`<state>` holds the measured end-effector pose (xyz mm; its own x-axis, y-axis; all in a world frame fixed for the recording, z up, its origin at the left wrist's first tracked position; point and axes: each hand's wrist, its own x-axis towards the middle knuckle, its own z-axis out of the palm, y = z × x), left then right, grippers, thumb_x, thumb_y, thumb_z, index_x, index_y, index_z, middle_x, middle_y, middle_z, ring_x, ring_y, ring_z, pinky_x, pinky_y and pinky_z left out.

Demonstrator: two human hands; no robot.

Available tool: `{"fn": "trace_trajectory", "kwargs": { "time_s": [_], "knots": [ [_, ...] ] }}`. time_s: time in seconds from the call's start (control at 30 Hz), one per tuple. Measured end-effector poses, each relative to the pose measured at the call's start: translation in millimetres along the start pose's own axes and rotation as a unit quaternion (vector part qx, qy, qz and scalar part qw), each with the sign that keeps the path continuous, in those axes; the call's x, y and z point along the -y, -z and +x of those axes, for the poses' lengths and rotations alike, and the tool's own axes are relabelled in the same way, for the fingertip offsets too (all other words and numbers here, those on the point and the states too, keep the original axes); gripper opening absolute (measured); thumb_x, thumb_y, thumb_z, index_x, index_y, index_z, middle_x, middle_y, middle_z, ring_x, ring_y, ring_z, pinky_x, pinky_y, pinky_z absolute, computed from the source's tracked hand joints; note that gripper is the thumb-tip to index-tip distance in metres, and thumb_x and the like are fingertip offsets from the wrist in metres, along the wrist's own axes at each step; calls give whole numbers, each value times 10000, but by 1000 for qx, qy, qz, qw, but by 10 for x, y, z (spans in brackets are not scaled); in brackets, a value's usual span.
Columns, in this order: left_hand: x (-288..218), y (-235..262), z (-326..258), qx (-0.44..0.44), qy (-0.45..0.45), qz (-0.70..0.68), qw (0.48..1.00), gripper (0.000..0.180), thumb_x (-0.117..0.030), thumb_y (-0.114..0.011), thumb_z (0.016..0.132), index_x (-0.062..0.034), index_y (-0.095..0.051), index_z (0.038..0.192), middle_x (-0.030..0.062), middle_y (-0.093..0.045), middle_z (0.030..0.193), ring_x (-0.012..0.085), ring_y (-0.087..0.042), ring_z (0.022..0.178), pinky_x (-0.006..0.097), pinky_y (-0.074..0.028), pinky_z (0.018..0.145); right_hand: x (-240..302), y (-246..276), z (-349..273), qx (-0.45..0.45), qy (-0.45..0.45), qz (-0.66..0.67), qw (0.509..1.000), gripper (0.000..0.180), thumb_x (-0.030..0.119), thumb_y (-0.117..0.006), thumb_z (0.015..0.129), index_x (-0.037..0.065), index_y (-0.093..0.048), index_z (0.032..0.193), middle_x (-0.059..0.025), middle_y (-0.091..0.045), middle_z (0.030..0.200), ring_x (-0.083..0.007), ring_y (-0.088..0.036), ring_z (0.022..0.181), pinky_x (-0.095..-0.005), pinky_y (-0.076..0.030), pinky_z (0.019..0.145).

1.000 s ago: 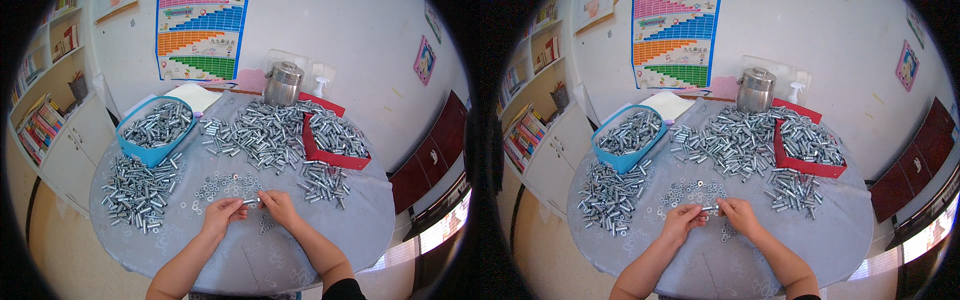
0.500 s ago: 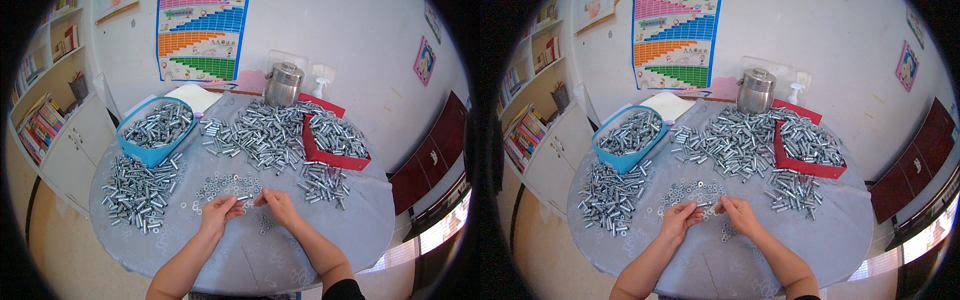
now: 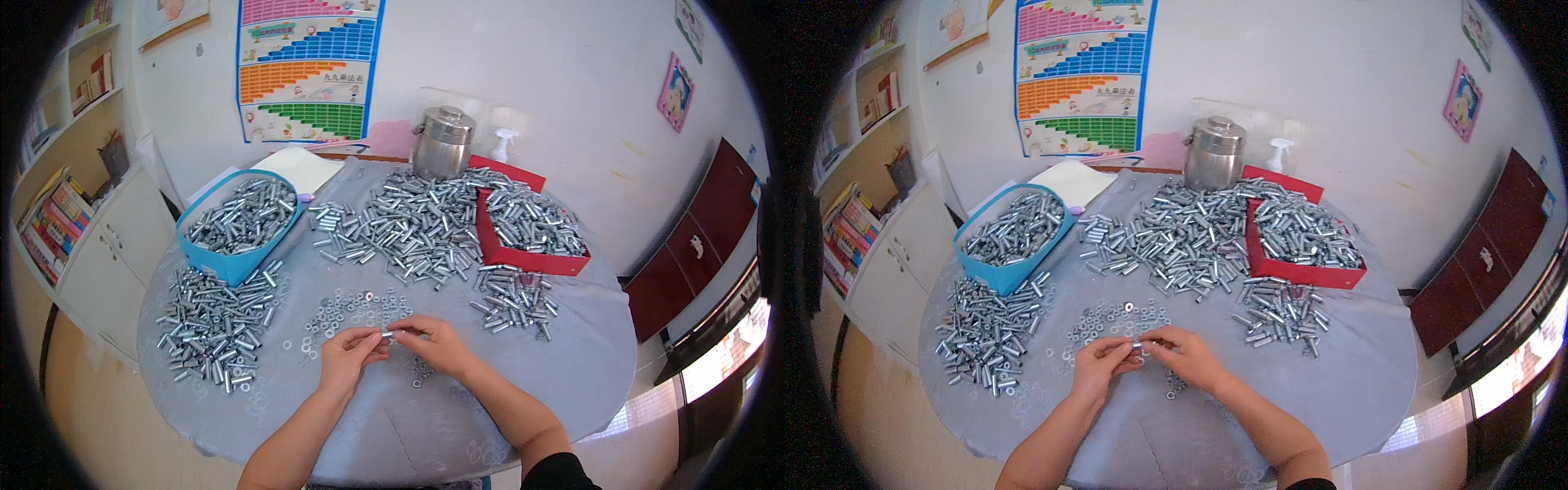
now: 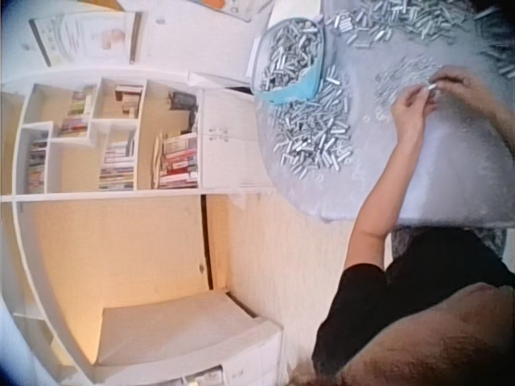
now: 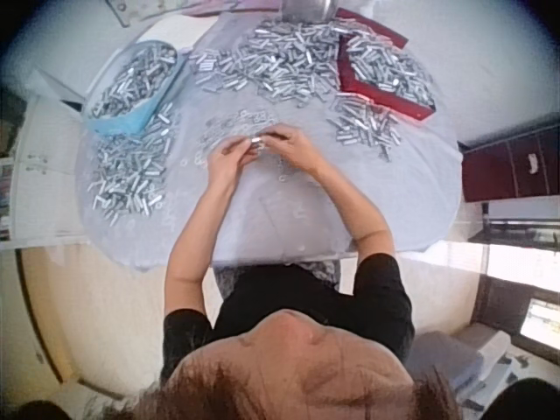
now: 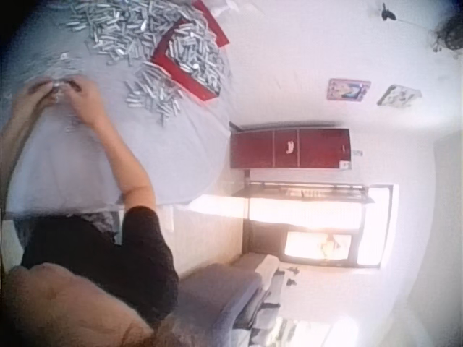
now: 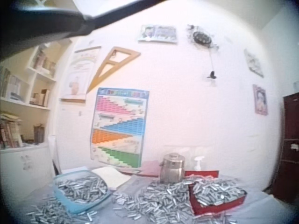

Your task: The person sits at a table covered with a grey cloth and assembles metal hardware by hand. They repeatedly pick up a bolt, a washer, and a nut, thread the washer and nut onto the bolt, and place the completed assembly on the table. The person continues this repetitive process throughout the clip, working with piles of loose components.

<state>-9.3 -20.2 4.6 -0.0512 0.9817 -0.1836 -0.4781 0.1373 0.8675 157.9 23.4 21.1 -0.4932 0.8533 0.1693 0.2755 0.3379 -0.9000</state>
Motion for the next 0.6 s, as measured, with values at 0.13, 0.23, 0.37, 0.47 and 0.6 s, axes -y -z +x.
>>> {"fn": "trace_trajectory", "kwargs": {
  "time_s": [0.13, 0.23, 0.37, 0.47, 0.6],
  "knots": [
    [20, -16, -18, 37, -42, 37, 998, 179, -33, -569, 812, 18, -572, 984, 136, -622, 863, 191, -620, 738, 289, -537, 649, 71, 68, 4, 34, -26, -46, 998, 214, 187, -552, 835, 42, -604, 984, -77, -615, 850, -151, -568, 745, -271, -449, 682],
    [2, -40, -6, 46, -60, 27, 997, 195, -60, -548, 829, 17, -564, 1008, 130, -616, 876, 192, -612, 762, 306, -539, 664, 99, 258, 53, -43, -59, -124, 990, 226, 196, -571, 815, 44, -605, 978, -97, -618, 846, -177, -580, 743, -283, -455, 681],
    [-59, 5, 4, 22, -57, 21, 998, 197, -109, -535, 847, 0, -568, 1007, 124, -619, 874, 175, -606, 756, 286, -527, 643, -314, 900, 84, -313, -9, -284, 906, 273, 237, -612, 754, 22, -614, 923, -153, -616, 873, -312, -576, 846, -356, -441, 736],
    [-91, 55, 11, -5, -40, 11, 999, 189, -118, -526, 854, -5, -572, 998, 121, -620, 874, 166, -603, 733, 276, -521, 627, -385, 1391, -39, -440, -58, -389, 807, 206, 208, -641, 711, 35, -642, 822, -146, -605, 808, -302, -558, 801, -394, -431, 710],
    [-111, 44, 5, -17, -23, 3, 1000, 179, -113, -522, 855, -9, -575, 991, 113, -619, 858, 154, -594, 708, 276, -520, 612, -703, 1804, -322, -443, -143, -457, 758, 207, 212, -646, 691, 43, -646, 810, -141, -598, 797, -298, -555, 794, -393, -435, 703]
  ]
}}
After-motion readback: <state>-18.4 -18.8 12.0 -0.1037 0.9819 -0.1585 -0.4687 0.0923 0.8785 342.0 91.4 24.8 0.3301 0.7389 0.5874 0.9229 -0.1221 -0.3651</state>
